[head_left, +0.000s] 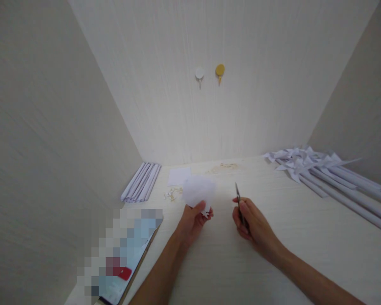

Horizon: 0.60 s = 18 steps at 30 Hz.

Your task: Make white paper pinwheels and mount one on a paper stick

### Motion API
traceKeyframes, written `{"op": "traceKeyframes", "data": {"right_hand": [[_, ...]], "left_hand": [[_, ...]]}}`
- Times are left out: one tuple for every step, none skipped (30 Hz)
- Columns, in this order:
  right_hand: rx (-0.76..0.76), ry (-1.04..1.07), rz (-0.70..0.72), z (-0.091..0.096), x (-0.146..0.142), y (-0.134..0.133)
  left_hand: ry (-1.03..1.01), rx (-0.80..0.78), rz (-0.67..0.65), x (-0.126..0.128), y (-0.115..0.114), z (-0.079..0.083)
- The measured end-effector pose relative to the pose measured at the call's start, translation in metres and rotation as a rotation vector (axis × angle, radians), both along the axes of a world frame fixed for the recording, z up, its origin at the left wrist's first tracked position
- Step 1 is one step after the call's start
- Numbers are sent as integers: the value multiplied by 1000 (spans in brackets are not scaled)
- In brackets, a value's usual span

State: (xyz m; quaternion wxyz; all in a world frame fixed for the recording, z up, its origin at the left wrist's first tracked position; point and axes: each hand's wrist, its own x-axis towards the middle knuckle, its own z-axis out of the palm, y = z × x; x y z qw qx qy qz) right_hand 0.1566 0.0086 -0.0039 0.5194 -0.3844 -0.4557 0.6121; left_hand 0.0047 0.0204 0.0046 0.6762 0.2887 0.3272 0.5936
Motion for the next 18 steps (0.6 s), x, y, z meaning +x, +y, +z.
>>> {"op": "traceKeyframes", "data": {"right_hand": [[10,-39,-52,3,7,5],[21,-100,-87,6,13,12],[43,-178,-122,8,20,19],[77,-275,-145,10,25,28],[126,-399,-161,11,30,38],[189,-530,-171,12,33,49],[269,-659,-184,13,35,62],[354,-804,-183,13,35,75],[438,-955,-203,14,33,89],[519,-1095,-218,14,30,103],[562,-1218,-220,14,26,116],[573,-1320,-215,14,20,129],[581,-1344,-210,14,13,140],[587,-1356,-200,13,6,151],[593,-1363,-194,12,-2,159],[596,-1367,-189,10,-9,167],[599,-1367,-182,8,-16,173],[601,-1366,-176,5,-22,178]], "left_hand": [[16,17,-99,-1,-1,-1],[42,31,-201,-1,-3,-2],[76,34,-298,-1,-4,-4],[108,30,-380,-1,-5,-5],[139,20,-452,-1,-6,-7],[157,13,-503,-1,-7,-8],[165,6,-531,0,-7,-9],[165,0,-543,0,-7,-10],[156,0,-542,1,-6,-10],[138,-5,-525,1,-6,-10],[115,-10,-498,1,-5,-10],[88,-20,-461,2,-3,-10],[60,-30,-416,2,-2,-10],[35,-40,-374,2,-1,-10],[13,-46,-335,2,0,-9],[-7,-51,-299,2,1,-9],[-26,-60,-260,2,2,-9],[-43,-71,-232,1,3,-9]]}}
